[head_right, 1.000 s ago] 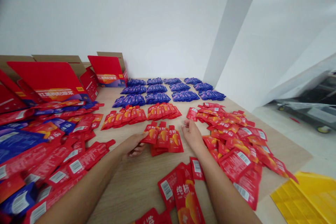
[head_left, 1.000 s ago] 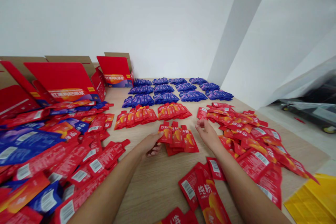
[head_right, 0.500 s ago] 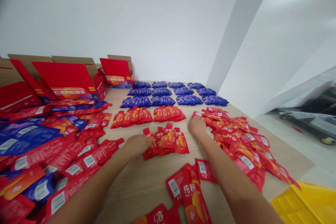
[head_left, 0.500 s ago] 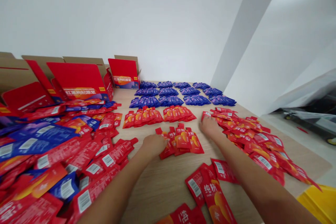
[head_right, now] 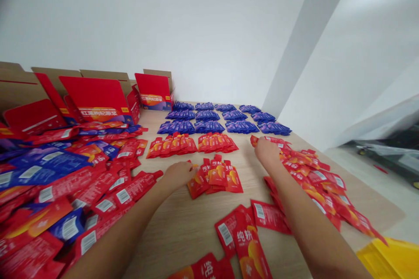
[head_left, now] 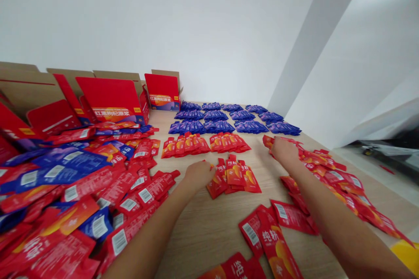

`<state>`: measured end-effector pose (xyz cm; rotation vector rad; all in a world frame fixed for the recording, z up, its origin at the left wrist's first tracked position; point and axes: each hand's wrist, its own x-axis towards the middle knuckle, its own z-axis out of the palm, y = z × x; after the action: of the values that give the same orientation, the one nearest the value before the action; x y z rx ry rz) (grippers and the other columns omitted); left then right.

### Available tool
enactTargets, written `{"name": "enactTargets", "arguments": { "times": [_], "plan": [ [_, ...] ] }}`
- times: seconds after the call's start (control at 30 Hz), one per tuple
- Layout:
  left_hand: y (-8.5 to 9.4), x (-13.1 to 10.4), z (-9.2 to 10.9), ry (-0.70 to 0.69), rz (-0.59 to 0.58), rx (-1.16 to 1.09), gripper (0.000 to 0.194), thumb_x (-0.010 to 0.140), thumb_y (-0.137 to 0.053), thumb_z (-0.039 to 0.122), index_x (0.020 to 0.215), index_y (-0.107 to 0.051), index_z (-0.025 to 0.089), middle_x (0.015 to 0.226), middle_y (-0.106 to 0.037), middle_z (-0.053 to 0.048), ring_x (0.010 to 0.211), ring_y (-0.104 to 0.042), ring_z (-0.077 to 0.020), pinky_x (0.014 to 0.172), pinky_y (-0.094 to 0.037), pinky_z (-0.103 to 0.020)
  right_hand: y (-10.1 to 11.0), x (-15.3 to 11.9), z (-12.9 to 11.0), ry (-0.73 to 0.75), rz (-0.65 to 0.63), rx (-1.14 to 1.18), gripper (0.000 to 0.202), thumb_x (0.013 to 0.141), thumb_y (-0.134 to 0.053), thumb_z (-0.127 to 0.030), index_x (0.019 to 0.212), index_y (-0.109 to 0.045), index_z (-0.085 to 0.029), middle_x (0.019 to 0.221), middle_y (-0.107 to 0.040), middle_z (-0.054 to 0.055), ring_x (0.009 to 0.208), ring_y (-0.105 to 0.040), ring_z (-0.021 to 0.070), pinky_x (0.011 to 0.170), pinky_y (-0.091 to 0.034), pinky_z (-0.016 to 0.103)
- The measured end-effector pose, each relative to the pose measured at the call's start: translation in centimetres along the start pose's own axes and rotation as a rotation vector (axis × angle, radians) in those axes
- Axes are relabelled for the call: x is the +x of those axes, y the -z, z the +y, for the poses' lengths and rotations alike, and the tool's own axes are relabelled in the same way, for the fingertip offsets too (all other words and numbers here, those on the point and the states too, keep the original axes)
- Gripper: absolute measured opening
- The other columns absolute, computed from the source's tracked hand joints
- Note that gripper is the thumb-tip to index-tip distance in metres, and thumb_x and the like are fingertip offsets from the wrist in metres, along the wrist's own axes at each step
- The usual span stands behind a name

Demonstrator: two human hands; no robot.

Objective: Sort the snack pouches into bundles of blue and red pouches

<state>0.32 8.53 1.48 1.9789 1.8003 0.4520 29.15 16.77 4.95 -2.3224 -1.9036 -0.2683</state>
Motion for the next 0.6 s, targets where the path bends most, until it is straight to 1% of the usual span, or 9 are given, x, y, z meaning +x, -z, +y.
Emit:
{"name": "enactTargets", "arguments": {
  "times": [0.07,0.13,0.23,0.27,0.33,0.4,0.47,0.53,0.6],
  "plan": [
    [0.4,0.1,0.4,-0.042,0.066,-0.041,0.033,0.083,-0.044,0.039,0.063,-0.062,0.019,0.077,-0.068,-0.012,0.08,-0.063,-0.0244,0.072,-0.042,-0.032,2.0,-1.3,0.8,-0.002,0.075,0.083,0.03,0.084,-0.041,-0.016,0.103,-0.061,-0.005,0.094,-0.067,0.025,0.088,-0.065,0.0335,0.071,-0.047,0.042],
    [0.6,0.0,1.0,-0.07,0.169,-0.173,0.032,0.084,-0.044,0.039,0.066,-0.061,0.019,0.072,-0.066,-0.008,0.074,-0.061,-0.0216,0.069,-0.041,-0.03,3.3,-3.0,1.2,0.11,0.086,0.334,0.026,0.084,-0.044,-0.021,0.096,-0.064,-0.011,0.085,-0.069,0.015,0.079,-0.065,0.0267,0.069,-0.047,0.036],
    [0.8,-0.4,2.2,-0.129,0.25,-0.575,0.023,0.079,-0.054,0.04,0.082,-0.062,0.019,0.077,-0.065,-0.005,0.072,-0.06,-0.0178,0.066,-0.043,-0.027,3.9,-5.7,0.8,0.387,-0.138,0.876,0.022,0.081,-0.053,-0.034,0.086,-0.067,-0.017,0.066,-0.065,0.002,0.06,-0.059,0.0171,0.058,-0.045,0.027],
    [0.8,-0.7,2.6,-0.157,0.205,-0.709,0.024,0.076,-0.059,0.039,0.087,-0.063,0.019,0.081,-0.066,-0.004,0.072,-0.06,-0.0166,0.064,-0.043,-0.025,3.8,-6.4,0.5,0.459,-0.228,1.005,0.022,0.078,-0.057,-0.037,0.083,-0.067,-0.018,0.063,-0.064,0.0,0.056,-0.057,0.0154,0.055,-0.044,0.025],
    [0.6,-1.3,3.3,-0.178,-0.032,-0.867,0.029,0.069,-0.067,0.04,0.087,-0.064,0.018,0.08,-0.068,-0.005,0.064,-0.061,-0.0146,0.056,-0.043,-0.022,3.5,-7.5,-0.2,0.523,-0.336,1.145,0.023,0.074,-0.063,-0.04,0.078,-0.068,-0.018,0.064,-0.064,-0.001,0.056,-0.055,0.0137,0.054,-0.042,0.024],
    [0.2,-2.0,3.7,-0.142,-0.353,-0.89,0.032,0.067,-0.067,0.046,0.074,-0.065,0.015,0.064,-0.066,-0.005,0.047,-0.056,-0.0124,0.045,-0.039,-0.021,3.1,-8.1,-1.1,0.49,-0.352,1.235,0.021,0.072,-0.067,-0.038,0.075,-0.068,-0.017,0.065,-0.065,-0.002,0.057,-0.055,0.0124,0.055,-0.042,0.023],
    [-0.2,-2.4,3.9,-0.093,-0.556,-0.901,0.04,0.068,-0.062,0.052,0.061,-0.061,0.013,0.049,-0.061,-0.004,0.035,-0.049,-0.0104,0.036,-0.033,-0.02,2.5,-8.5,-2.1,0.399,-0.324,1.397,0.021,0.069,-0.071,-0.037,0.077,-0.067,-0.018,0.06,-0.062,-0.004,0.052,-0.053,0.0103,0.052,-0.041,0.021],
    [-0.7,-2.4,3.8,-0.047,-0.541,-0.974,0.045,0.069,-0.059,0.057,0.055,-0.057,0.014,0.042,-0.057,-0.003,0.03,-0.046,-0.009,0.031,-0.028,-0.019,1.6,-8.8,-3.1,0.272,-0.316,1.644,0.026,0.067,-0.074,-0.038,0.084,-0.065,-0.02,0.058,-0.06,-0.006,0.05,-0.053,0.0092,0.051,-0.043,0.02],
    [-1.1,-2.2,3.8,0.001,-0.418,-1.06,0.046,0.069,-0.059,0.058,0.055,-0.053,0.015,0.039,-0.055,0.0,0.027,-0.043,-0.0076,0.028,-0.024,-0.018,0.5,-9.3,-4.1,0.133,-0.358,1.896,0.036,0.064,-0.076,-0.04,0.092,-0.063,-0.022,0.066,-0.064,-0.004,0.054,-0.057,0.0101,0.052,-0.047,0.02]
  ]
}}
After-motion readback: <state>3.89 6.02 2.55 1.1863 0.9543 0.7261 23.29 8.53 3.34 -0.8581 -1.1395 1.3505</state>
